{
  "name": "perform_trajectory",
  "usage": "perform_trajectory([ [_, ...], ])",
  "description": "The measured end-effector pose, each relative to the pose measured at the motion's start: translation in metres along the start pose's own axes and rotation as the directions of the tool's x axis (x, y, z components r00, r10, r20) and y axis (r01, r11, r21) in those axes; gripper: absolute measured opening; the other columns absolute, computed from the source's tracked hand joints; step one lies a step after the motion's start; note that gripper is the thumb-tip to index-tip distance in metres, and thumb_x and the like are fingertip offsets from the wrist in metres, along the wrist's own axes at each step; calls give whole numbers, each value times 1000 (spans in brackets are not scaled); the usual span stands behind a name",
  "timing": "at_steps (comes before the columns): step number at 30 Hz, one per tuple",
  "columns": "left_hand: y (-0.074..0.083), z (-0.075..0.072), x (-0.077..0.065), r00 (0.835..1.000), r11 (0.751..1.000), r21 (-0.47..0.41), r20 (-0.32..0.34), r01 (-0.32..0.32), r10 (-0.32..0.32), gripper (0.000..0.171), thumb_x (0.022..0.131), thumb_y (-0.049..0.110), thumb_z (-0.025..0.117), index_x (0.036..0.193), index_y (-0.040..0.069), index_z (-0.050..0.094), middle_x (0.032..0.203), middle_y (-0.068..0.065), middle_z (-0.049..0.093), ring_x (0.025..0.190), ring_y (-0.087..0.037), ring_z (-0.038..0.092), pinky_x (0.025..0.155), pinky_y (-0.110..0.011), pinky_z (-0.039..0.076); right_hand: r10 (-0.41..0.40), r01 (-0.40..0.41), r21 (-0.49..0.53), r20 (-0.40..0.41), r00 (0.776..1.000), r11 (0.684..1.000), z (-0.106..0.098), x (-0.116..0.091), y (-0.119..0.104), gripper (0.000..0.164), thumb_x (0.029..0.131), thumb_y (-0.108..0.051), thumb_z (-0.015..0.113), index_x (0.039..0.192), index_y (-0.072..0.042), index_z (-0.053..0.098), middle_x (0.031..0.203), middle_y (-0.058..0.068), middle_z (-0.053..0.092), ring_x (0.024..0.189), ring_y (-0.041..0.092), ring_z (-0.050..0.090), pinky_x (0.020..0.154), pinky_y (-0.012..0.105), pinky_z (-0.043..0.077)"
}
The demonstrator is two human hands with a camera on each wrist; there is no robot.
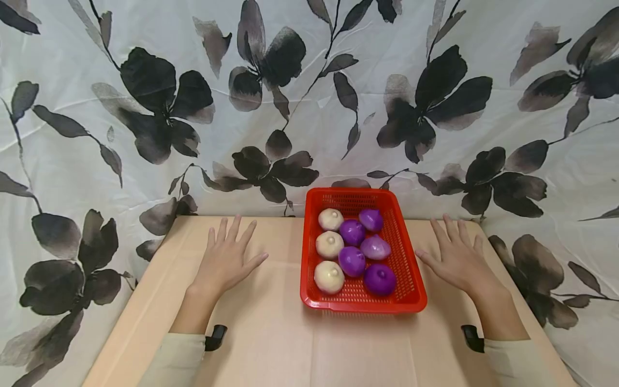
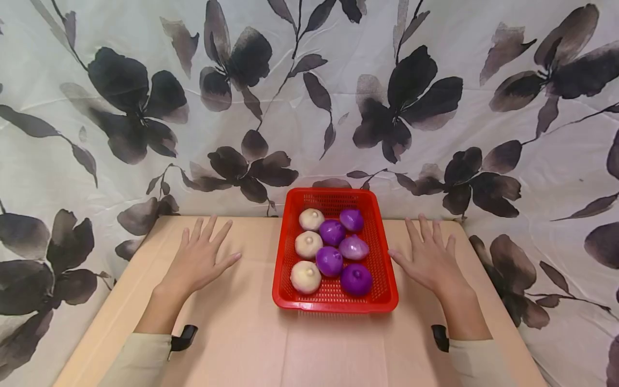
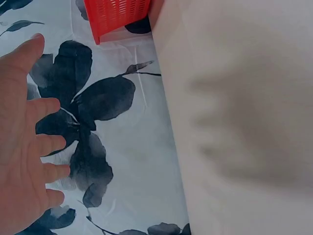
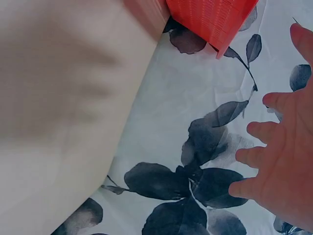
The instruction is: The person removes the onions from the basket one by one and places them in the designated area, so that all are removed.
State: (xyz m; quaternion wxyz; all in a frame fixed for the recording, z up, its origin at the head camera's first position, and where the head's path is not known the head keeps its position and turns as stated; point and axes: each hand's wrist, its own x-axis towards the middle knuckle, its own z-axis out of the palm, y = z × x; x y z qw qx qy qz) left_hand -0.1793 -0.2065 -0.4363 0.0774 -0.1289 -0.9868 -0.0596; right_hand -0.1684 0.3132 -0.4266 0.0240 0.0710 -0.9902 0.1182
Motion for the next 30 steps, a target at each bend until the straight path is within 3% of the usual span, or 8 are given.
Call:
perform_trajectory([
  [11, 3, -4, 3, 999, 1000, 1, 21, -26, 26, 85, 96, 69, 51, 163, 19, 33, 170, -22, 19, 156, -52, 12, 121, -74, 12, -23, 22, 20, 16, 1000, 1000, -3, 3, -1, 93, 99, -59, 54, 165, -5, 16, 169, 31, 10, 151, 62, 6, 106, 89, 1],
  [16, 5, -6, 4, 999, 999, 2, -3, -49, 49, 84, 96, 67, 54, 162, 18, 36, 169, -24, 23, 155, -52, 15, 120, -74, 15, -36, 36, 28, 27, 999, 999, -2, 5, -3, 91, 100, -58, 54, 165, -6, 16, 169, 30, 10, 151, 61, 10, 106, 89, 4],
  [30, 19, -5, 18, 995, 995, -9, 13, -103, 103, 83, 97, 67, 53, 163, 20, 34, 168, -24, 24, 154, -53, 20, 122, -71, 15, -83, 79, 101, 36, 996, 992, -3, 7, -1, 88, 100, -58, 55, 165, -10, 20, 169, 27, 16, 151, 55, 20, 108, 87, 9],
])
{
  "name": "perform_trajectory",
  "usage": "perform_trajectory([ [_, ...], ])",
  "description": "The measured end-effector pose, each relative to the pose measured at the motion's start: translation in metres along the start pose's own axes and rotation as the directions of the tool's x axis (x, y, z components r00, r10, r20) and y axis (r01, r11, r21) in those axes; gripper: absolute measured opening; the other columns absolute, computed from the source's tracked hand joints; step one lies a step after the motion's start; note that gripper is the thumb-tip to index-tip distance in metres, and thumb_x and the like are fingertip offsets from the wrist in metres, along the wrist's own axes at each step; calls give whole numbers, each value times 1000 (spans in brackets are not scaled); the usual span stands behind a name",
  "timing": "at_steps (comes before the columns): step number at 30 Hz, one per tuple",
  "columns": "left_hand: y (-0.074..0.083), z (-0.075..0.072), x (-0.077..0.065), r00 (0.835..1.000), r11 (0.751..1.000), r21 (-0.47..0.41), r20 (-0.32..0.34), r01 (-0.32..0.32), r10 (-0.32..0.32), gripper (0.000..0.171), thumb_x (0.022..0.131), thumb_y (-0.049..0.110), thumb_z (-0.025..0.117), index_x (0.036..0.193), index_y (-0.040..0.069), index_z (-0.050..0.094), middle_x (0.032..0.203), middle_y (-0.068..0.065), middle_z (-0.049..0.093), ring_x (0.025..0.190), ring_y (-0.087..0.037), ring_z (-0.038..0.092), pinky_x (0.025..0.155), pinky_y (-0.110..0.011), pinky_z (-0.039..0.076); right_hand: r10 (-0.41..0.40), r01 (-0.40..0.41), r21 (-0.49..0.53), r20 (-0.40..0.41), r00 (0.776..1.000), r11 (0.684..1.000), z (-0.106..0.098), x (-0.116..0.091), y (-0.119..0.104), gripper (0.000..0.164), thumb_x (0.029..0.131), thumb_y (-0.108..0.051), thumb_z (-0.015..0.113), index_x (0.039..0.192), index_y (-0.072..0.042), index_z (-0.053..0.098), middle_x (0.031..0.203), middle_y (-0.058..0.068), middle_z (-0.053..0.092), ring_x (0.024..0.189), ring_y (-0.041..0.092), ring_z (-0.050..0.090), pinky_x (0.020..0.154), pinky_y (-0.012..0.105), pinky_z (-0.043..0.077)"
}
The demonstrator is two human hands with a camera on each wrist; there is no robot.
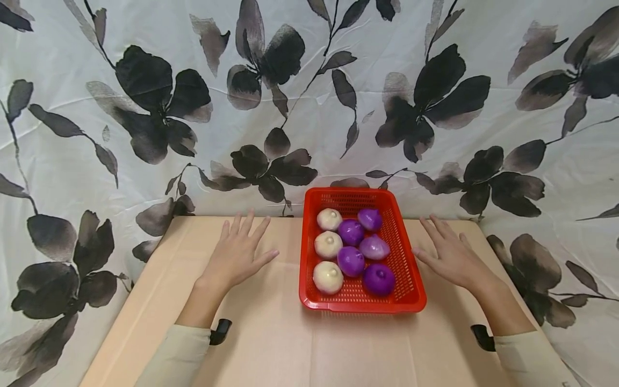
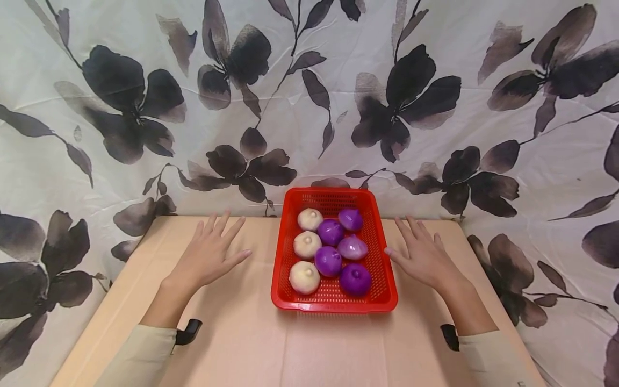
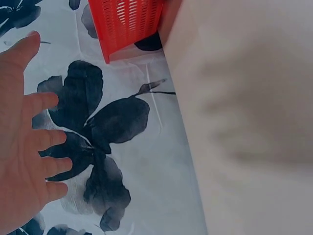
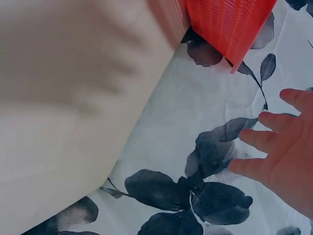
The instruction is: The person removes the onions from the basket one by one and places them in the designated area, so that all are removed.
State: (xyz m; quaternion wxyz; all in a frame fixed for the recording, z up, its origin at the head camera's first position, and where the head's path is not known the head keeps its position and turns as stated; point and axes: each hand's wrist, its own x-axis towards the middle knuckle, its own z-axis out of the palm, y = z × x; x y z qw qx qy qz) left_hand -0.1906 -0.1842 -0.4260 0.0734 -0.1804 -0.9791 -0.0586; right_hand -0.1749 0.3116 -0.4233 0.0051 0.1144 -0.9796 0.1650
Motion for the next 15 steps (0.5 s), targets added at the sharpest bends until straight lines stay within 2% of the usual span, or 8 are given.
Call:
perform_trajectory([
  [7, 8, 2, 7, 999, 999, -9, 15, -35, 35, 81, 97, 65, 53, 163, 20, 34, 168, -23, 25, 155, -50, 20, 122, -70, 18, -63, 63, 42, 10, 998, 997, 1, 4, -2, 84, 101, -51, 59, 163, -6, 26, 167, 28, 22, 147, 57, 29, 108, 84, 21],
  [15, 20, 6, 15, 997, 997, -28, 19, -73, 73, 81, 98, 65, 51, 163, 20, 33, 168, -22, 26, 155, -50, 22, 124, -66, 20, -67, 63, 121, 33, 997, 991, 3, 11, -2, 83, 101, -46, 62, 160, 2, 29, 164, 32, 26, 148, 55, 29, 113, 76, 29],
])
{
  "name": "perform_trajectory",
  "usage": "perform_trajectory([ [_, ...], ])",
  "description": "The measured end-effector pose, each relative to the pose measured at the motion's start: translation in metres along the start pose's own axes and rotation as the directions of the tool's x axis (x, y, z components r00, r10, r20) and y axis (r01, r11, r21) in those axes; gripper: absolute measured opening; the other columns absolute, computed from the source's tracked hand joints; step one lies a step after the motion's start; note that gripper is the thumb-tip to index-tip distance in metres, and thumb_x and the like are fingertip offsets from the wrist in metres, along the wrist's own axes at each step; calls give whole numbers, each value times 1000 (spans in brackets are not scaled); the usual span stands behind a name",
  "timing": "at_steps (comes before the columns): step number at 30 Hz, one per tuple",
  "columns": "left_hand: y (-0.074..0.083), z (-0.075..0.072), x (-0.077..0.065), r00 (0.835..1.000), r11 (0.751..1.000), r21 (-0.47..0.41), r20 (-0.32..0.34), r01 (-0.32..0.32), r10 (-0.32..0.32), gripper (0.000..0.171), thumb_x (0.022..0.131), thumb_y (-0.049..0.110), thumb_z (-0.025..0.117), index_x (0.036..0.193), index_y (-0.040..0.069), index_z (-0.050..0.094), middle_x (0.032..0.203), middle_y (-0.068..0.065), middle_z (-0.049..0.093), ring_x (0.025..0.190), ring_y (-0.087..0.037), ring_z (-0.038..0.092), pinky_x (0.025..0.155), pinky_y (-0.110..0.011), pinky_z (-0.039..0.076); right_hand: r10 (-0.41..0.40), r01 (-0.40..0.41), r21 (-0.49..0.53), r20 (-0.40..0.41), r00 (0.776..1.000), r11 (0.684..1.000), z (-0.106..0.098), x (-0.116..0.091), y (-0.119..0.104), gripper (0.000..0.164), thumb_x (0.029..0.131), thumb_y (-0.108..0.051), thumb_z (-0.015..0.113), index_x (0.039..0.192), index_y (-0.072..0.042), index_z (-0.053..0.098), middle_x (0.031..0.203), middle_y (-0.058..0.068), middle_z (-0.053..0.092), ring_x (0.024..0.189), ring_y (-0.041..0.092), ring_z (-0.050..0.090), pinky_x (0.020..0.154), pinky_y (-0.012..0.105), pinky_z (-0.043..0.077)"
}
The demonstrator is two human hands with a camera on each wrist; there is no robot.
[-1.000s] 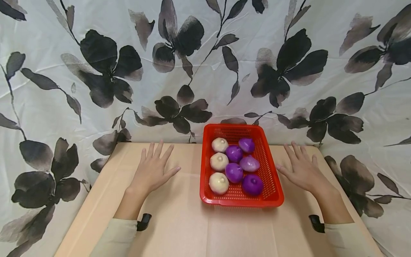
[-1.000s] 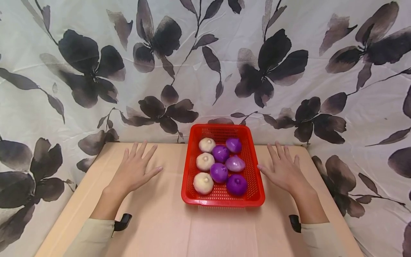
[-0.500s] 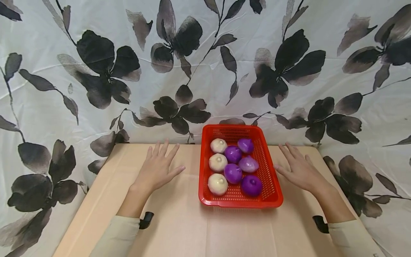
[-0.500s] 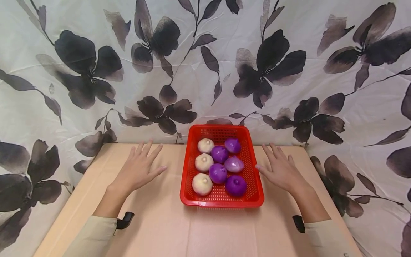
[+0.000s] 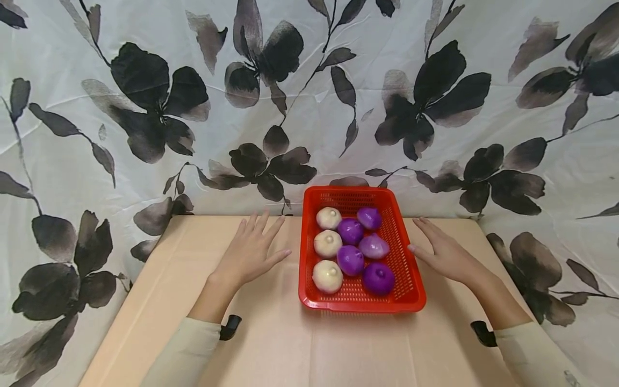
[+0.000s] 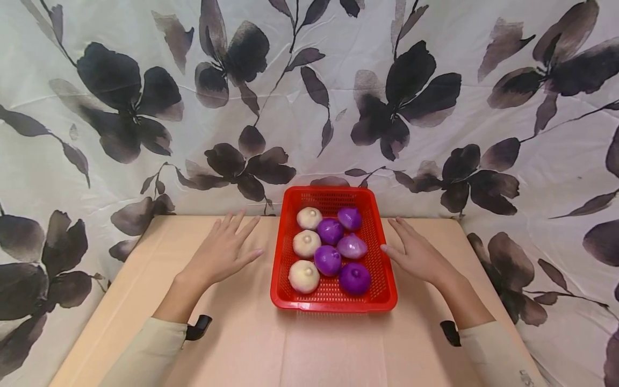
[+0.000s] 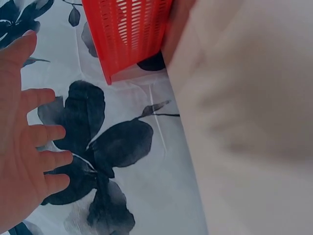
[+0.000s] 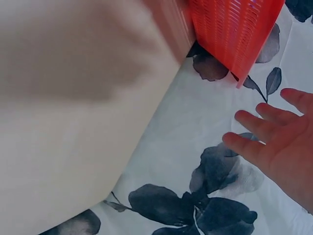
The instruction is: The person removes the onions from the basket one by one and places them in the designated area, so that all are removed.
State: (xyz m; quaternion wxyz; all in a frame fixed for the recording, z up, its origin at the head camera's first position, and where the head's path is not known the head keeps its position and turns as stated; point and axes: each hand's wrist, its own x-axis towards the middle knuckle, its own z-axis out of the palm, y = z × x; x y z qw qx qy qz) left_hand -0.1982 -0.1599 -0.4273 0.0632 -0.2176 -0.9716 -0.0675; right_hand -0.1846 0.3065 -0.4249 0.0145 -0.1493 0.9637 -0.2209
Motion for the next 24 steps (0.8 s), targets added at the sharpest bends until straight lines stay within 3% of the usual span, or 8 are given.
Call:
perform_trajectory([
  [4, 5, -1, 6, 1000, 1000, -7, -1, -22, 22, 80, 98, 64, 51, 163, 20, 34, 168, -23, 27, 154, -50, 24, 124, -64, 22, 7, -7, 37, 5, 1000, 999, 1, 4, 1, 80, 101, -42, 62, 159, 3, 30, 161, 31, 33, 144, 55, 37, 111, 74, 34],
  [8, 10, -1, 10, 999, 999, -12, 5, -51, 51, 78, 99, 62, 51, 163, 20, 34, 169, -22, 25, 154, -49, 24, 125, -62, 22, 31, -34, 81, 35, 999, 996, 5, 7, 3, 79, 103, -41, 61, 159, 4, 28, 158, 33, 37, 134, 56, 49, 102, 71, 46],
  [16, 23, -1, 23, 990, 990, 14, -7, -142, 142, 77, 101, 60, 51, 161, 15, 36, 168, -21, 28, 156, -42, 24, 127, -55, 21, 102, -122, 220, 103, 990, 968, 12, 9, 7, 76, 104, -35, 61, 157, 8, 28, 149, 36, 45, 123, 52, 60, 88, 54, 61],
  [19, 29, -3, 27, 984, 984, 18, -5, -176, 176, 76, 101, 59, 51, 160, 12, 38, 166, -22, 32, 156, -42, 26, 128, -51, 20, 121, -153, 299, 123, 985, 942, 15, 9, 10, 73, 105, -32, 61, 155, 10, 29, 141, 36, 52, 118, 48, 65, 88, 51, 62],
  [24, 39, -7, 34, 974, 975, 18, -26, -223, 224, 74, 100, 55, 56, 156, 8, 43, 161, -22, 41, 154, -40, 32, 129, -48, 20, 126, -196, 468, 177, 976, 862, 20, 9, 14, 70, 106, -26, 60, 154, 12, 27, 126, 31, 58, 102, 31, 70, 86, 44, 63],
])
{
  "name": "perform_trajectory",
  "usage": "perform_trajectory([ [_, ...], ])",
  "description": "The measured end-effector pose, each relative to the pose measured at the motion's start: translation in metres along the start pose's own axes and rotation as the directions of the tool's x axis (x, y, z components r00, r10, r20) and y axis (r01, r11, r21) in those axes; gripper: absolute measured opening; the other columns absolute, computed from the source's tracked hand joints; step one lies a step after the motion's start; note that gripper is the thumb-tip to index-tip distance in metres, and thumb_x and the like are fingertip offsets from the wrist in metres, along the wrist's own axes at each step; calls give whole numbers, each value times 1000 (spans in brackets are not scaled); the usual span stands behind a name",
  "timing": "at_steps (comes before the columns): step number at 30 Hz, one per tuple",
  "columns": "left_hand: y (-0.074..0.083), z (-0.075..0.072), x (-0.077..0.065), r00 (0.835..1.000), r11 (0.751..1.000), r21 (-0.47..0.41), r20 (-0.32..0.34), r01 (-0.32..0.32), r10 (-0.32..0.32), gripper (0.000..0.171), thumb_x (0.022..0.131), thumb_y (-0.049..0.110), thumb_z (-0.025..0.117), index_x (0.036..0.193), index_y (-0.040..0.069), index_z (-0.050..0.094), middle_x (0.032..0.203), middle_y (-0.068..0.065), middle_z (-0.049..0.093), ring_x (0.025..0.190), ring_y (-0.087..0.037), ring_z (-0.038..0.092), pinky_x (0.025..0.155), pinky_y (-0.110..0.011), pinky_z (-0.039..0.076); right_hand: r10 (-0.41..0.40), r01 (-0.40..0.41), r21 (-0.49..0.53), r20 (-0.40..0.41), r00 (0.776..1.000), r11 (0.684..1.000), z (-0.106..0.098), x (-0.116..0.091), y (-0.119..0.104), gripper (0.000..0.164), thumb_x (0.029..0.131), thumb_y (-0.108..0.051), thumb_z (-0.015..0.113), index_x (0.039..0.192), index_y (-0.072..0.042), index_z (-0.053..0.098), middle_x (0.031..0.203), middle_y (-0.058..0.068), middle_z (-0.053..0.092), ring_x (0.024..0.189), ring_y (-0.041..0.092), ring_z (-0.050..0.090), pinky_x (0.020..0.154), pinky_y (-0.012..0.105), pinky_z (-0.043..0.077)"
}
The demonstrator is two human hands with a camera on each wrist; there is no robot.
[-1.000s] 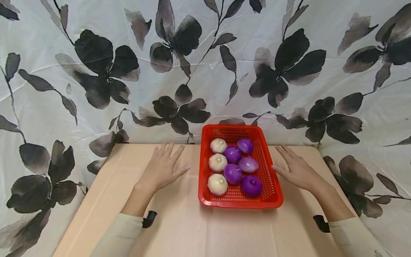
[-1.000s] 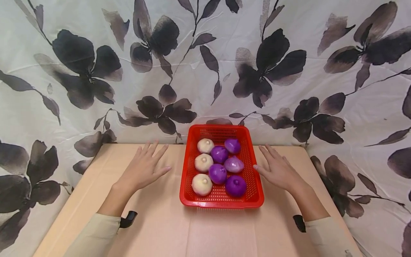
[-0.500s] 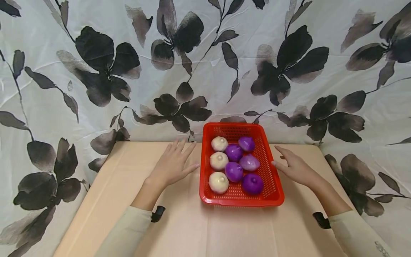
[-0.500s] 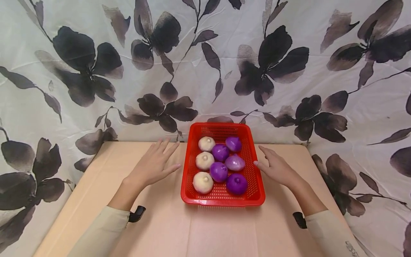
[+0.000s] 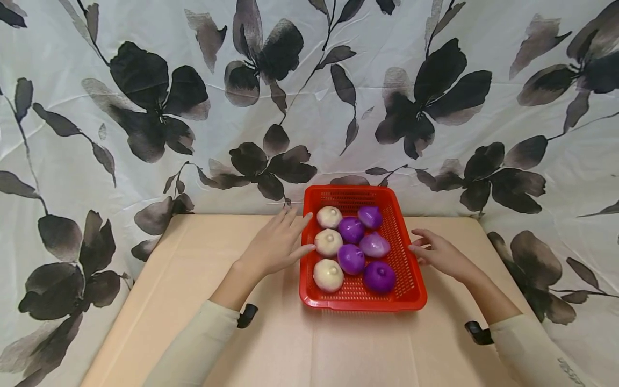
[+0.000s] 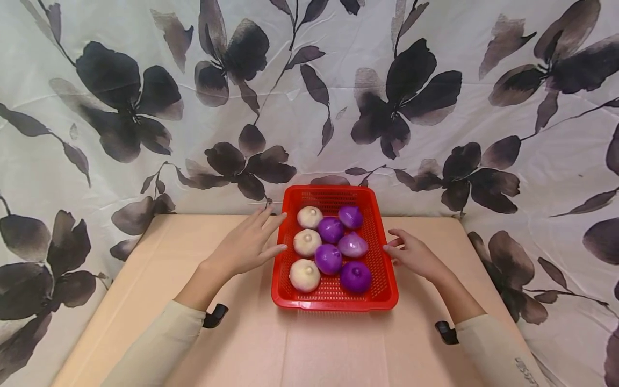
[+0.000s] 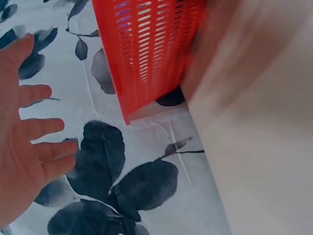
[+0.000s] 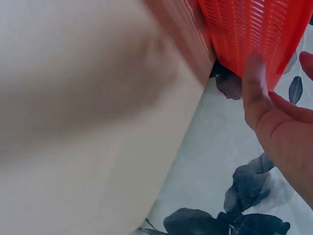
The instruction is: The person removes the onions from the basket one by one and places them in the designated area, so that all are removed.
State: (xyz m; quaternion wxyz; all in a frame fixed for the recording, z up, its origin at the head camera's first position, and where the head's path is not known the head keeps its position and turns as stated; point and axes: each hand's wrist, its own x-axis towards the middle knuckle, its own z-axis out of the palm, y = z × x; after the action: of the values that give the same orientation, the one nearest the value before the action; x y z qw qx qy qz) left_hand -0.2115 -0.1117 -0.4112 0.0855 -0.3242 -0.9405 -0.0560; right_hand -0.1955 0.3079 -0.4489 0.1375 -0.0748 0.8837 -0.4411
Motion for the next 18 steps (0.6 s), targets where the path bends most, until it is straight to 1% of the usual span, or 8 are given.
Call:
perform_trajectory([
  [2, 3, -2, 3, 1000, 1000, -8, -1, -7, 7, 74, 100, 55, 58, 156, 8, 44, 160, -22, 42, 153, -40, 33, 128, -48, 24, 5, -6, 54, 18, 1000, 999, 1, 1, 1, 68, 106, -24, 59, 154, 13, 27, 120, 27, 60, 98, 26, 70, 84, 41, 63],
  [5, 6, -3, 9, 1000, 999, -31, 13, -20, 20, 75, 99, 55, 60, 157, 9, 43, 160, -23, 42, 151, -41, 36, 125, -50, 30, 13, -15, 95, 24, 1000, 995, 2, 2, 3, 63, 106, -20, 58, 153, 11, 30, 111, 22, 63, 94, 23, 70, 82, 39, 64],
  [8, 9, -4, 15, 998, 998, -49, 44, -32, 34, 77, 99, 57, 60, 157, 10, 43, 158, -22, 44, 148, -39, 40, 122, -50, 35, 7, -10, 101, 27, 1000, 995, 3, 3, 3, 58, 107, -18, 57, 152, 10, 34, 107, 19, 64, 92, 23, 70, 79, 37, 64],
  [12, 13, 0, 23, 995, 994, -103, 79, -46, 54, 78, 97, 57, 63, 156, 10, 45, 154, -18, 49, 141, -37, 49, 119, -50, 40, 13, -17, 120, 38, 999, 993, 5, 4, 5, 56, 107, -17, 57, 151, 10, 35, 106, 19, 65, 91, 23, 70, 77, 35, 63],
  [15, 15, 5, 29, 994, 981, -183, 77, -61, 76, 77, 95, 58, 66, 154, 13, 48, 149, -14, 53, 133, -34, 55, 115, -48, 45, 21, -26, 137, 40, 999, 990, 5, 5, 6, 56, 106, -16, 57, 151, 10, 34, 106, 20, 64, 90, 23, 70, 76, 34, 63],
  [18, 19, 9, 34, 993, 953, -295, 73, -67, 92, 76, 92, 56, 72, 152, 16, 50, 147, -11, 55, 129, -30, 58, 113, -45, 47, 19, -24, 144, 37, 999, 989, 5, 6, 6, 56, 106, -15, 57, 151, 10, 34, 105, 20, 63, 90, 23, 70, 75, 33, 63],
])
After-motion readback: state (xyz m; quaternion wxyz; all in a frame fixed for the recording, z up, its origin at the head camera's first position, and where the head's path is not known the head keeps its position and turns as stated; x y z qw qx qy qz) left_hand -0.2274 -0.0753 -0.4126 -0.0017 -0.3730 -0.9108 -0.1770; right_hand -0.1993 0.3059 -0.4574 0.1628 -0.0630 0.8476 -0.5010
